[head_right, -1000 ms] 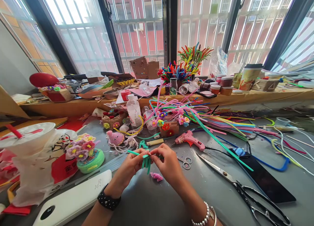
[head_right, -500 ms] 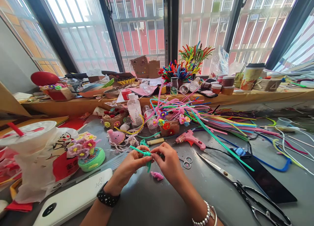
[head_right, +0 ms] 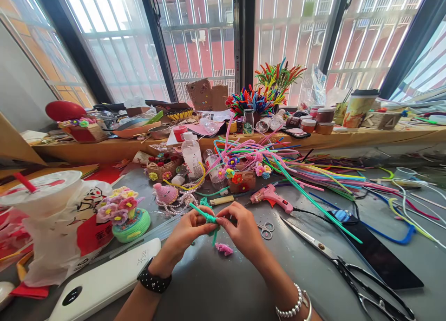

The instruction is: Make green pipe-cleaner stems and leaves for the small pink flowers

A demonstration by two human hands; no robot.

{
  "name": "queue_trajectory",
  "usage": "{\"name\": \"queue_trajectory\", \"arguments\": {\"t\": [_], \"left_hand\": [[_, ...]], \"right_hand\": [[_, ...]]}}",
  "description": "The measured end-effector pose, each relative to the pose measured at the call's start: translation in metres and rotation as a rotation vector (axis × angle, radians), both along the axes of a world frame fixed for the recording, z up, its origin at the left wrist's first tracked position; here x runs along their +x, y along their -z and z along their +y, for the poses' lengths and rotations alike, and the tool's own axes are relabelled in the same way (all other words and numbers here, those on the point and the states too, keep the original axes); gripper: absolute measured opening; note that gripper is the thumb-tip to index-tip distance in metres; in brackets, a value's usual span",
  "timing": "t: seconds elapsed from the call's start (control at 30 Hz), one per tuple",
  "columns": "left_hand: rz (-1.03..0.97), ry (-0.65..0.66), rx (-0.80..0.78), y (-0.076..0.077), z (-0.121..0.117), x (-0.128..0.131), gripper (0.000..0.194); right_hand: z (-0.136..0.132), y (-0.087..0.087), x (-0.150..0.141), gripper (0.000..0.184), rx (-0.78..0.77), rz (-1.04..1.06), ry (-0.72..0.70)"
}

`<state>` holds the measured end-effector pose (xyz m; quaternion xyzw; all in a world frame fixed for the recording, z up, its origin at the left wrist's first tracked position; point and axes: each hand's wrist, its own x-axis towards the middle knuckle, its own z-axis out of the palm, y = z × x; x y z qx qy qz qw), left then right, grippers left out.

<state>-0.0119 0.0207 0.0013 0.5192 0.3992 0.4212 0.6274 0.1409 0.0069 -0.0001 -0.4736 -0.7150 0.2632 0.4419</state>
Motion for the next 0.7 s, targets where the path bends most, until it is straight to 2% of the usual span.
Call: {"name": "queue_trajectory", "arguments": {"t": [0.13,0.27,0.53,0.7], "left_hand": [[-0.029,0.025,-0.015,0.000,0.000,-0.002,0.028],[-0.080,-0.007,-0.047,0.001,0.001,-0.004,0.030],[-0.118,-0.099,-0.056,0.001,0.001,-0.003,0.032],[-0.117,-0.139,-0.098,-0.001,-0.001,0.000,0.031]], "right_hand": [[0.001,-0.001,0.001,0.014,0.015,0.017,-0.010],[0.001,0.001,0.001,0.016,0.101,0.007,-0.050],[0.000,0.010,0.000,0.031,0.441,-0.391,0.037],[0.002,0.017,-0.002,0.037,0.486,-0.429,0.050]]}}
